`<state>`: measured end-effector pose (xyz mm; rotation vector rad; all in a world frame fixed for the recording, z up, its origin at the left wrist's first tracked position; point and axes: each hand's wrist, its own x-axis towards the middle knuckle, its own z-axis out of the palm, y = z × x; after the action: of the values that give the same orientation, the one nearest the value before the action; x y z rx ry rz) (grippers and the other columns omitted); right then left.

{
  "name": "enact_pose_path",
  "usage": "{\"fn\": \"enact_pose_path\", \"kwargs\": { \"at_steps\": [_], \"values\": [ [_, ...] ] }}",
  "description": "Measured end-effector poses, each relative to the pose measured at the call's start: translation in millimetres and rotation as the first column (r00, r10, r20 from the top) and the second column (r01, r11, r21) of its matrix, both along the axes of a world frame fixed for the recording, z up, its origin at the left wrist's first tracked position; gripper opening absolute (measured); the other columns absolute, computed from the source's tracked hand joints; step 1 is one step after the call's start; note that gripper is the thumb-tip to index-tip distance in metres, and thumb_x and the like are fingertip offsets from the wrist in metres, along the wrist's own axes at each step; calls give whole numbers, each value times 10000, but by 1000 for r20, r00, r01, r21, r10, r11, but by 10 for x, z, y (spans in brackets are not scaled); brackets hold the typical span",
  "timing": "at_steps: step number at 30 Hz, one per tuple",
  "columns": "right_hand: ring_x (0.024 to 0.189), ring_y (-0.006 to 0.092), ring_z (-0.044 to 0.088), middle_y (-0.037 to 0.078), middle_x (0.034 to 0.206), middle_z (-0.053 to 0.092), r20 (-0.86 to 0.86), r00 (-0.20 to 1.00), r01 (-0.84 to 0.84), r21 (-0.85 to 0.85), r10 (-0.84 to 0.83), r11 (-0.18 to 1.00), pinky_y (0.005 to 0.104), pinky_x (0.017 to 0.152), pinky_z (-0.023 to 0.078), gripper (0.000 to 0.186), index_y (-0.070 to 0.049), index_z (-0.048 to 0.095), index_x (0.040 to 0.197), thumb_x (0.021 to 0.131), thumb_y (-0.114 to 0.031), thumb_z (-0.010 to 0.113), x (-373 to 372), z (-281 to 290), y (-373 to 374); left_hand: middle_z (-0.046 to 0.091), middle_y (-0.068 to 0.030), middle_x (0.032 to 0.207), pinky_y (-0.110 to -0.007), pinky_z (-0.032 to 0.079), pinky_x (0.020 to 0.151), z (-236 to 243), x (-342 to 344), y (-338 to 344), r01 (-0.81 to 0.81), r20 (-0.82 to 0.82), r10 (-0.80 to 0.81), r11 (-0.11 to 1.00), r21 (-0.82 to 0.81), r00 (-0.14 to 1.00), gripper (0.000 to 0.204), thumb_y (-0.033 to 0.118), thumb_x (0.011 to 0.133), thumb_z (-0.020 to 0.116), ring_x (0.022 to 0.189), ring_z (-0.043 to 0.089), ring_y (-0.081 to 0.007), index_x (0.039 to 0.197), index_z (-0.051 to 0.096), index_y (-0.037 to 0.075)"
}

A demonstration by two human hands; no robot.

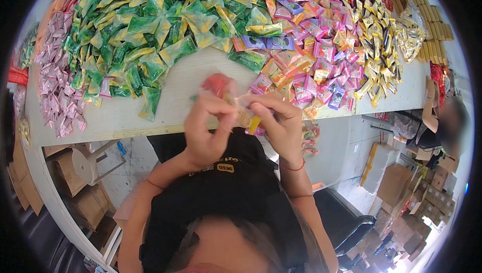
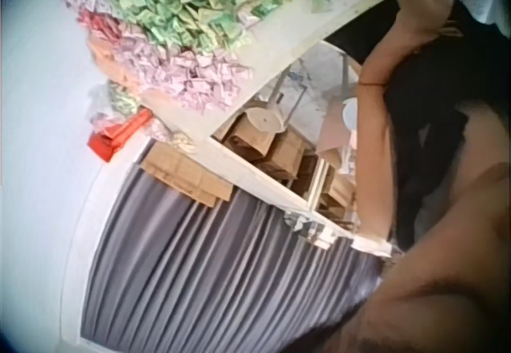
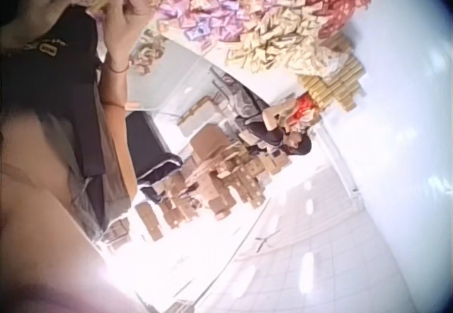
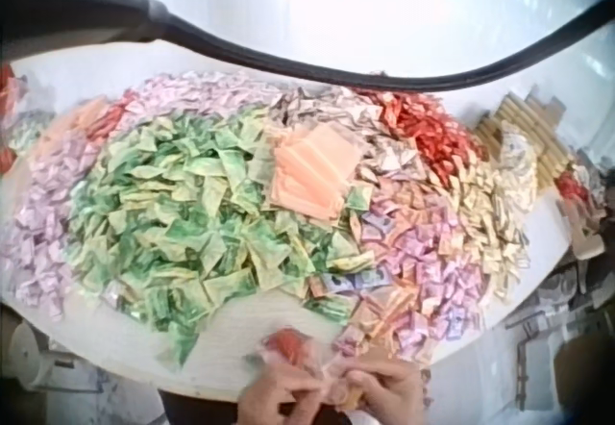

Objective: The person repeatedly picks small wrapped candies from a table and places them into small clear plastic bags. They seal each bag and set it aside on the table. The process is repeated continuously with candies of various colors.

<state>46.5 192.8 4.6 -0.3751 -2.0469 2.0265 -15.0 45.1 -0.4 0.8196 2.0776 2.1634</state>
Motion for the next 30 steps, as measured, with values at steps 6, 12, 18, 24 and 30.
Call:
{"fn": "enact_pose_path", "kwargs": {
  "at_steps": [6, 12, 18, 24, 30],
  "values": [
    [844, 110, 532, 36, 906, 573, -134, 929, 318, -180, -344, 931, 247, 754, 428, 133, 28, 589, 994, 863, 22, 564, -126, 176, -279, 522, -36, 857, -206, 433, 600, -5, -140, 8, -14, 237, -36, 978, 208, 971, 86, 3, 860, 581, 687, 523, -74, 922, 523, 11],
    [768, 132, 561, 85, 872, 553, -633, 756, 514, 417, -166, 750, 234, 709, 460, 202, -10, 495, 935, 808, 100, 608, -705, 25, -235, 497, -17, 830, -197, 416, 583, 14, -271, 57, -5, 505, -273, 876, 482, 819, 81, 41, 894, 557, 666, 497, -61, 945, 496, 24],
    [739, 119, 556, 79, 877, 638, -468, 851, 377, 232, -237, 897, 253, 639, 446, 190, -7, 541, 969, 806, 46, 624, -704, -9, -310, 533, -19, 814, -198, 419, 581, -23, -246, 111, 64, 490, -338, 867, 494, 804, 81, 65, 896, 565, 671, 510, -67, 940, 506, 31],
    [859, 127, 567, 142, 995, 617, -254, 952, 168, -25, -169, 985, 247, 797, 445, 257, 19, 498, 1014, 840, 72, 318, -676, 40, -266, 545, -4, 802, -189, 409, 583, -47, -229, 165, 32, 526, -289, 896, 444, 800, 82, 57, 882, 588, 660, 496, -40, 918, 521, 27],
    [853, 150, 585, 141, 941, 632, -179, 982, -5, -347, -61, 938, 261, 790, 454, 270, 13, 503, 996, 814, 75, 313, -638, 170, -50, 564, -9, 808, -194, 432, 642, -106, -170, 231, 104, 360, -214, 948, 301, 908, 94, 42, 869, 597, 704, 539, -54, 927, 533, 6]
  ]
}}
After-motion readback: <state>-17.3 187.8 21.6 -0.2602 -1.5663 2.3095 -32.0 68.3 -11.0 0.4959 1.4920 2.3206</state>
